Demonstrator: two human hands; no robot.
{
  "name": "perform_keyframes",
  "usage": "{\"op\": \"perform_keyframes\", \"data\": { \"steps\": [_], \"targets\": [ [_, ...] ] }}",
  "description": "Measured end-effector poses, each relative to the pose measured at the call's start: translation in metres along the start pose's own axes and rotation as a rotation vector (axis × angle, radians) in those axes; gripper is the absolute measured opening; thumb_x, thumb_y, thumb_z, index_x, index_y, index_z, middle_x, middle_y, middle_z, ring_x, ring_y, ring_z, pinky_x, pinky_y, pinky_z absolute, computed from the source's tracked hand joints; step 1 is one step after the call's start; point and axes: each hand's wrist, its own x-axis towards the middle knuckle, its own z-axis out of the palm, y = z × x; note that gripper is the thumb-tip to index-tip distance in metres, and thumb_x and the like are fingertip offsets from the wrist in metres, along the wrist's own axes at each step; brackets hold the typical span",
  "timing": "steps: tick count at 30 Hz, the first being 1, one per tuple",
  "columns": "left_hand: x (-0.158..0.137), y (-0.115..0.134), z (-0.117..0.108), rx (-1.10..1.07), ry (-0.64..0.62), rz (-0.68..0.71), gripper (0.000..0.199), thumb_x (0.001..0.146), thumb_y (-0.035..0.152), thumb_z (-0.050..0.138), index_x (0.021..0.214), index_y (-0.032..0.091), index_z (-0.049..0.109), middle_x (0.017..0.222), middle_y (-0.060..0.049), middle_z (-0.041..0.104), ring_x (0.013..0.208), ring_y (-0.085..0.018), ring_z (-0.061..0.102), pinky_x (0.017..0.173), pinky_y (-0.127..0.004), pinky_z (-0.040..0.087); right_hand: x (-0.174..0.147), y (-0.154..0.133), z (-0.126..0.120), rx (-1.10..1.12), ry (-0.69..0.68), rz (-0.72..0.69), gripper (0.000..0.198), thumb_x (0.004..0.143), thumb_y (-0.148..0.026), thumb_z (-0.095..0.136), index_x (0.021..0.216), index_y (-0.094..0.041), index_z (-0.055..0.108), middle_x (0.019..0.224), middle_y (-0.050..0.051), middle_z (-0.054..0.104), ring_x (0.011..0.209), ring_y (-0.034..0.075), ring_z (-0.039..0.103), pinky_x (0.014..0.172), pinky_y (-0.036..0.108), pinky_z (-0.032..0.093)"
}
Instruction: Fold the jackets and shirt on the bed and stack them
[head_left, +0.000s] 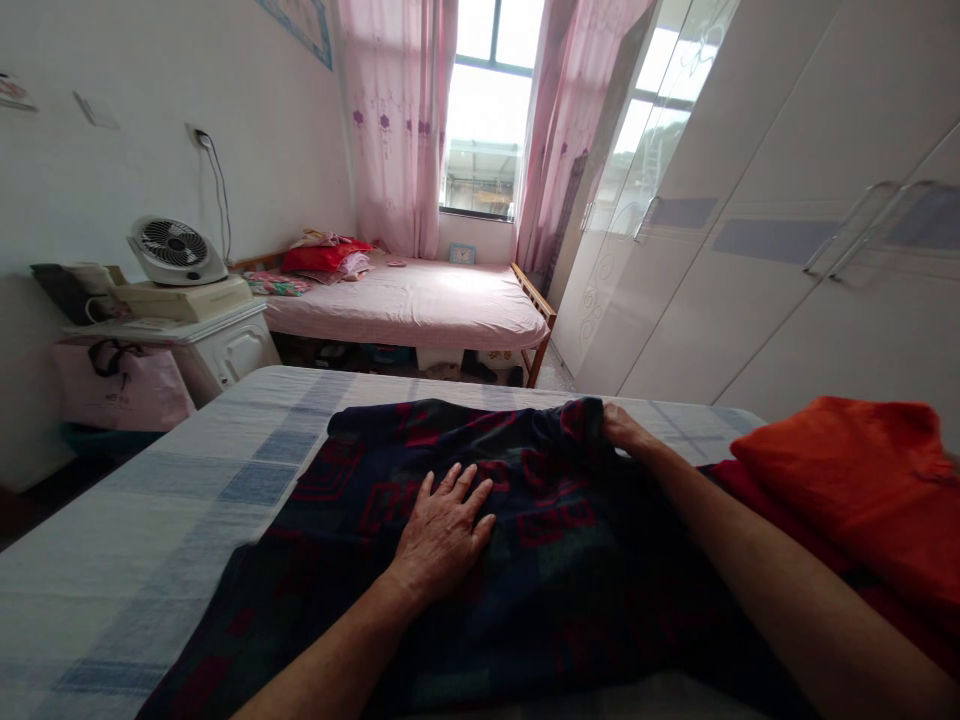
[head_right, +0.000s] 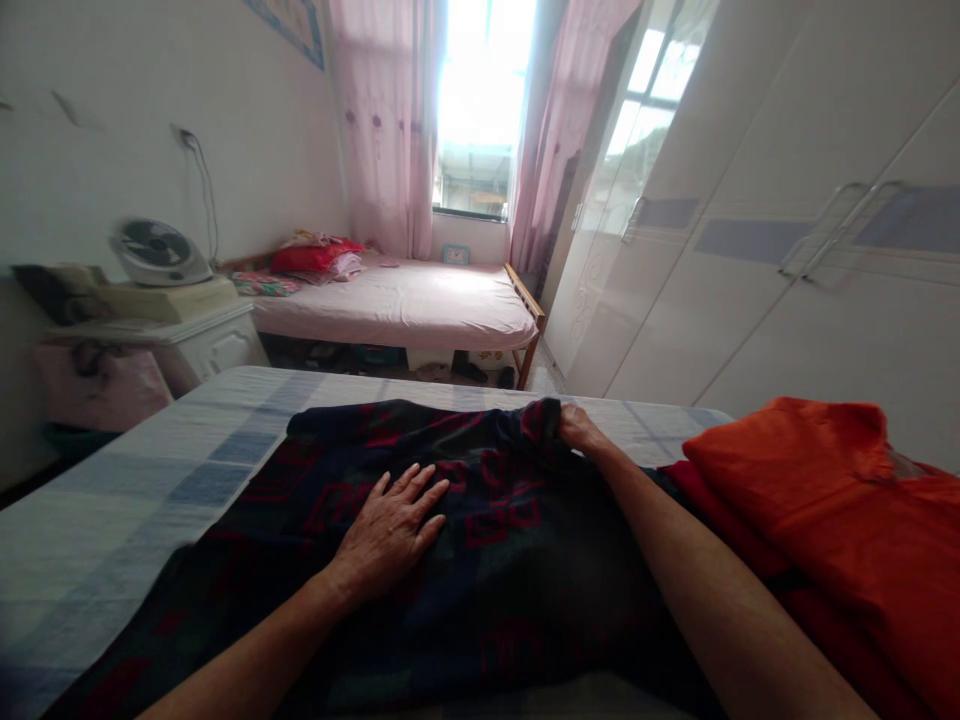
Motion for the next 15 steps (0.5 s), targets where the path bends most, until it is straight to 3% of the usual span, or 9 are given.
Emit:
{"op": "perform_keyframes", "data": {
  "steps": [3,8,12,15],
  "targets": [
    [0.000,0.000,-0.001,0.007,0.004,-0.003,0.047,0.092,0.048,0.034,0.135,0.031,0.045,0.146,-0.003,0.041,0.136,-0.025,0.033,0.109,-0.055,0.024,0.009,-0.009,-0.020,-0.051,0.134,-0.011,0.025,0.071,-0.026,0.050,0.081,-0.014,0.070,0.063,0.005,0.066,0.063,0.020,0.062,0.058,0.028,0.049],
    [0.000,0.002,-0.003,0.013,-0.004,-0.015,0.046,0.092,0.047,0.034,0.133,0.031,0.047,0.145,-0.002,0.042,0.135,-0.025,0.034,0.109,-0.055,0.025,0.026,-0.022,-0.045,-0.175,0.336,-0.137,0.047,0.073,-0.027,0.052,0.119,-0.021,0.058,0.108,0.007,0.067,0.098,0.025,0.061,0.086,0.034,0.047],
    [0.000,0.002,-0.005,0.010,-0.009,-0.012,0.046,0.092,0.047,0.033,0.134,0.031,0.046,0.145,-0.002,0.042,0.135,-0.025,0.033,0.109,-0.055,0.025,0.023,-0.019,-0.037,-0.302,0.445,-0.084,0.067,0.073,-0.019,0.049,0.138,-0.008,0.038,0.128,0.020,0.054,0.106,0.030,0.059,0.093,0.042,0.044],
    [-0.001,0.001,-0.003,0.007,0.000,-0.007,0.046,0.092,0.047,0.034,0.134,0.032,0.045,0.145,-0.003,0.042,0.135,-0.026,0.034,0.109,-0.055,0.024,-0.004,-0.012,-0.017,-0.332,0.457,-0.178,0.061,0.080,-0.024,0.043,0.138,-0.008,0.036,0.131,0.020,0.051,0.112,0.028,0.055,0.097,0.043,0.041]
  ]
}}
